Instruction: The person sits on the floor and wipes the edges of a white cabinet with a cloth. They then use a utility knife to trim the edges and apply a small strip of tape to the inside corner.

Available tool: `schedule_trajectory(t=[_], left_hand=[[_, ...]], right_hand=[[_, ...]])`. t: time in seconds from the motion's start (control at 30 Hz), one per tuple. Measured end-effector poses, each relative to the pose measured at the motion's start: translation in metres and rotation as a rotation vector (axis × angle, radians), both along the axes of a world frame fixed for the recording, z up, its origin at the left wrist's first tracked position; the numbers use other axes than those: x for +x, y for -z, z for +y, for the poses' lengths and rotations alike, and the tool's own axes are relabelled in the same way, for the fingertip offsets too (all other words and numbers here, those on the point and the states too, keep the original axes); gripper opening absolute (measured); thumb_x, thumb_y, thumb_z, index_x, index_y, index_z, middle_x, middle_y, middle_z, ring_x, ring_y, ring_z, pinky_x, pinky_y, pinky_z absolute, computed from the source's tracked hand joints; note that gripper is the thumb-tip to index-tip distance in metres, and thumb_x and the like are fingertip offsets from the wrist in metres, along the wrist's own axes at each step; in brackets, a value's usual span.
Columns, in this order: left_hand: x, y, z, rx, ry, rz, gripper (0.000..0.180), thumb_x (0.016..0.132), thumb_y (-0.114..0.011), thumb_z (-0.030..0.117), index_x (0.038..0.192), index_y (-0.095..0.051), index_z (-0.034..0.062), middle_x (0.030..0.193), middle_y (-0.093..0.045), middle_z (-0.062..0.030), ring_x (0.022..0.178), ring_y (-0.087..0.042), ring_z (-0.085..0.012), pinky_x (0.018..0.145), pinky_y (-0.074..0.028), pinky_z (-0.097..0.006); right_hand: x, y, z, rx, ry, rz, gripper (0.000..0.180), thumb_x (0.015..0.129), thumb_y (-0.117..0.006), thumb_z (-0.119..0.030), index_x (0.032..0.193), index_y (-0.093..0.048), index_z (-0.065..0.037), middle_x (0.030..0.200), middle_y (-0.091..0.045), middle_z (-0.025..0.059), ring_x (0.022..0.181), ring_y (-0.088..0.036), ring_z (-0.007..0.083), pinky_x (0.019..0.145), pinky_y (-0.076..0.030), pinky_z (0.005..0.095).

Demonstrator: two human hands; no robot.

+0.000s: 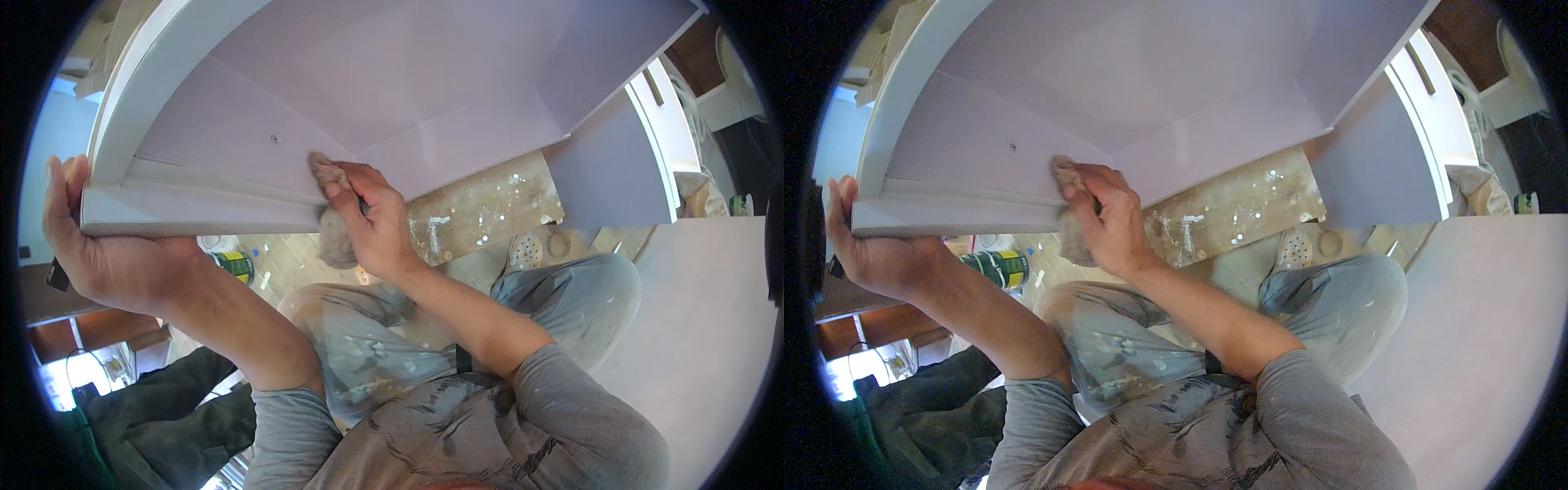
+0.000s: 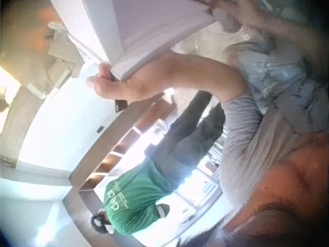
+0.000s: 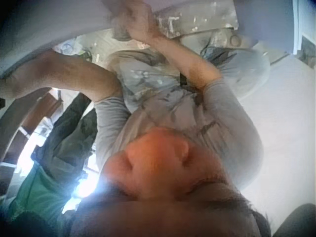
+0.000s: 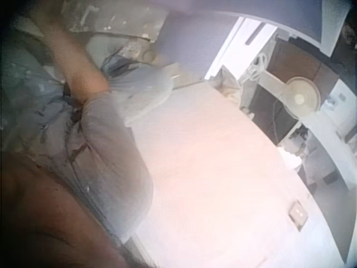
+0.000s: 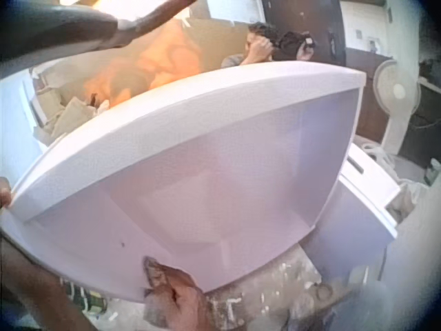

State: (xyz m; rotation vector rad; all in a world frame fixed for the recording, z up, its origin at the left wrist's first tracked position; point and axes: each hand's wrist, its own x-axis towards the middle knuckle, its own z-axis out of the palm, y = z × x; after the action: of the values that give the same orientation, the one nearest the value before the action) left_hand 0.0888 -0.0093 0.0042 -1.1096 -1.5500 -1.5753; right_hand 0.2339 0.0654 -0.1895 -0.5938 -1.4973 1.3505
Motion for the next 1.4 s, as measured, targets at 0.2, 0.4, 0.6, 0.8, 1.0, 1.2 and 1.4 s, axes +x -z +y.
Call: schedule_trajectory(t=[0.2,0.4,0.6,0.8,1.0,1.2,1.4], left_hand=[[0.016,-0.006,0.012,0.091,-0.013,-0.159,0.028,0.108,-0.056,0.033,0.104,-0.074,0.0121,0.091,-0.071,-0.001,0.089,-0.074,-0.0108,0.089,-0.064,-0.031],[0.016,-0.013,0.011,0.043,0.172,-0.236,0.033,0.107,-0.053,0.037,0.085,-0.068,0.0166,0.073,-0.06,0.002,0.08,-0.069,-0.0061,0.084,-0.06,-0.026],[0.029,-0.017,0.021,0.063,0.122,-0.271,0.034,0.106,-0.051,0.037,0.079,-0.061,0.0197,0.068,-0.053,0.004,0.075,-0.066,-0.0038,0.079,-0.057,-0.026],[0.024,-0.017,0.019,0.031,0.18,-0.287,0.036,0.106,-0.049,0.04,0.077,-0.058,0.0222,0.068,-0.051,0.005,0.076,-0.065,-0.0029,0.078,-0.056,-0.026],[0.023,-0.019,0.018,0.014,0.156,-0.277,0.035,0.106,-0.051,0.042,0.079,-0.06,0.0216,0.072,-0.056,0.0036,0.08,-0.067,-0.0041,0.079,-0.058,-0.027],[0.025,-0.013,0.019,0.124,0.136,-0.317,0.029,0.106,-0.056,0.034,0.089,-0.066,0.0128,0.084,-0.063,-0.0027,0.089,-0.068,-0.0122,0.084,-0.057,-0.03],[0.014,-0.015,0.017,0.173,0.201,-0.352,0.026,0.106,-0.058,0.031,0.094,-0.067,0.0101,0.089,-0.065,-0.0043,0.09,-0.069,-0.0152,0.085,-0.057,-0.032]], right_hand=[[0.014,0.028,0.015,-0.178,-0.22,-0.17,0.027,0.106,-0.061,-0.017,0.122,-0.072,0.002,0.126,-0.07,0.0224,0.115,-0.067,0.0365,0.1,-0.052,0.0405],[0.012,0.025,0.028,-0.091,-0.233,-0.334,0.022,0.105,-0.06,-0.012,0.114,-0.072,0.004,0.117,-0.069,0.0218,0.106,-0.067,0.0394,0.094,-0.052,0.0431],[0.017,0.013,0.024,-0.056,-0.225,-0.264,0.018,0.102,-0.06,-0.008,0.107,-0.07,0.006,0.104,-0.064,0.0228,0.096,-0.064,0.0416,0.086,-0.051,0.0468],[0.026,0.011,0.012,-0.036,-0.226,-0.208,0.02,0.103,-0.06,-0.008,0.114,-0.07,0.005,0.101,-0.063,0.0222,0.093,-0.063,0.0398,0.083,-0.051,0.0457],[0.033,0.009,0.0,0.015,-0.187,-0.233,0.02,0.104,-0.062,-0.01,0.116,-0.071,0.003,0.103,-0.063,0.0194,0.092,-0.065,0.0342,0.082,-0.052,0.0438],[0.036,0.016,0.004,-0.029,-0.212,-0.34,0.021,0.103,-0.064,-0.009,0.118,-0.073,0.002,0.104,-0.063,0.0177,0.089,-0.065,0.033,0.079,-0.053,0.0427],[0.011,-0.081,0.013,0.234,-0.14,0.068,0.021,0.099,-0.066,-0.005,0.117,-0.073,0.003,0.102,-0.061,0.0188,0.088,-0.064,0.0333,0.079,-0.053,0.0419]])
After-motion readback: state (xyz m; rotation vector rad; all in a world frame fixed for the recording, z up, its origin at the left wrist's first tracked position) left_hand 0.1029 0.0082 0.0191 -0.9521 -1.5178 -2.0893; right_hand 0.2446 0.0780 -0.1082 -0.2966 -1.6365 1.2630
